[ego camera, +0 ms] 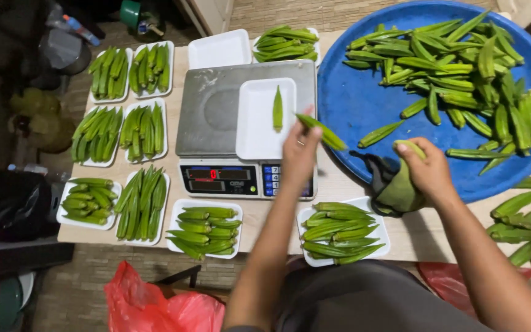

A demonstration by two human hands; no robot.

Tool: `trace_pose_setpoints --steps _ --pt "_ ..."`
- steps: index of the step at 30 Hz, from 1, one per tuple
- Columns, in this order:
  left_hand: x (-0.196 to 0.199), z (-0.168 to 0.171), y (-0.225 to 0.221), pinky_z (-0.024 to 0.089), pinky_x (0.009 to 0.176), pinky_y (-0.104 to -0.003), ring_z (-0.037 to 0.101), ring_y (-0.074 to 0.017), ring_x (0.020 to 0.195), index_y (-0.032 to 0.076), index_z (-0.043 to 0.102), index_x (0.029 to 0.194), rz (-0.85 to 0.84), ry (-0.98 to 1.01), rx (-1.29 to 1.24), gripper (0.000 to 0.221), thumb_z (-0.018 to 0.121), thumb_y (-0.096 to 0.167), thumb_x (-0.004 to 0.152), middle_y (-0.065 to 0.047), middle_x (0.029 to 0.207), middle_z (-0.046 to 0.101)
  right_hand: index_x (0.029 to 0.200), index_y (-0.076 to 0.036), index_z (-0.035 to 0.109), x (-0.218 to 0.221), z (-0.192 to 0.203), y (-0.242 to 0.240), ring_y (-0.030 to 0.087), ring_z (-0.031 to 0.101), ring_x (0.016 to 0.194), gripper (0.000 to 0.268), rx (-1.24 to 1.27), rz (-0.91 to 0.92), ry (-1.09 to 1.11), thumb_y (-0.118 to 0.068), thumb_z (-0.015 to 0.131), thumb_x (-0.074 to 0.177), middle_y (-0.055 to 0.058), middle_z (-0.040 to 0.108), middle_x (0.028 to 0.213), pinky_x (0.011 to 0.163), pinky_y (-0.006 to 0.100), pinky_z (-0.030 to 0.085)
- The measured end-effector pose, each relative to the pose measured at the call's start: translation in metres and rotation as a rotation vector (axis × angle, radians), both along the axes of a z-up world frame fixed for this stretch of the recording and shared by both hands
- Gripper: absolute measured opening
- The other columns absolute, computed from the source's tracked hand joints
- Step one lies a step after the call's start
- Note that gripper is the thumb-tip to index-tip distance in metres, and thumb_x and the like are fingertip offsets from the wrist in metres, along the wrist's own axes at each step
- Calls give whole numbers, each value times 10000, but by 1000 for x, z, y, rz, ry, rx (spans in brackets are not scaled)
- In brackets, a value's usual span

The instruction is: Cleaning okra pods with a cloth and weighing them before placing them into styrofoam trays for packaging.

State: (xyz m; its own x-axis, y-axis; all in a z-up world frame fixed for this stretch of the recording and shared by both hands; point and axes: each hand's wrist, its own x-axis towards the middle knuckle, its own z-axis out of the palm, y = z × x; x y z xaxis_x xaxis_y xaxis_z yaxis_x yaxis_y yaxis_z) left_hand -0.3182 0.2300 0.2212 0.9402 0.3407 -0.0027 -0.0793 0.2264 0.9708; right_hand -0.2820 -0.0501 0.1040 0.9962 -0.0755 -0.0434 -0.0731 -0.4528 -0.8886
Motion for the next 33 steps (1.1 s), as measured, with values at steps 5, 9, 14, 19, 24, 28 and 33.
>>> trace_pose_setpoints --steps 5,9,14,19,24,28,33 --pt "71 -27 99 597 794 -286 712 -142 837 140 702 1231 189 352 409 427 793 195 818 -5 906 723 1092 -174 650 -14 46 10 163 599 809 222 95 4 184 -368 679 989 24 661 950 682 342 466" --pt "92 -24 120 567 827 -396 741 -257 954 143 819 1018 132 619 813 218 749 270 856 -28 1012 804 1227 -189 613 -26 87 28 236 589 972 460 19 44 355 -292 776 810 66 619 1189 763 405 488" --pt "109 -35 120 547 752 -416 729 -276 840 148 829 883 105 610 880 137 750 259 870 -46 881 793 1071 -162 590 -21 49 5 216 589 692 249 100 36 326 -59 676 861 79 614 888 595 374 481" --pt "122 -44 125 555 883 -428 718 -303 1020 156 806 1006 125 656 845 197 765 285 863 -60 1093 781 910 -146 552 -28 56 -4 197 555 642 164 122 77 319 -80 697 873 59 573 776 551 347 437" --pt "128 -59 132 477 646 -442 643 -279 678 147 666 558 92 505 969 389 729 318 902 -31 612 668 1020 -145 551 -34 63 -8 179 554 620 289 139 77 372 -109 791 862 63 579 780 499 335 434" --pt "126 -38 130 554 811 -445 709 -307 951 127 796 907 95 578 929 261 639 332 950 -61 995 787 945 -120 637 -23 18 -35 240 563 1053 133 -107 155 137 -142 672 819 89 570 1148 923 355 400" --pt "123 -35 100 512 806 -513 707 -389 886 162 779 928 235 253 1027 217 622 302 876 -82 878 787 1166 -240 790 -27 -16 -69 273 468 1103 345 -338 -11 66 -219 610 873 161 555 978 955 348 423"
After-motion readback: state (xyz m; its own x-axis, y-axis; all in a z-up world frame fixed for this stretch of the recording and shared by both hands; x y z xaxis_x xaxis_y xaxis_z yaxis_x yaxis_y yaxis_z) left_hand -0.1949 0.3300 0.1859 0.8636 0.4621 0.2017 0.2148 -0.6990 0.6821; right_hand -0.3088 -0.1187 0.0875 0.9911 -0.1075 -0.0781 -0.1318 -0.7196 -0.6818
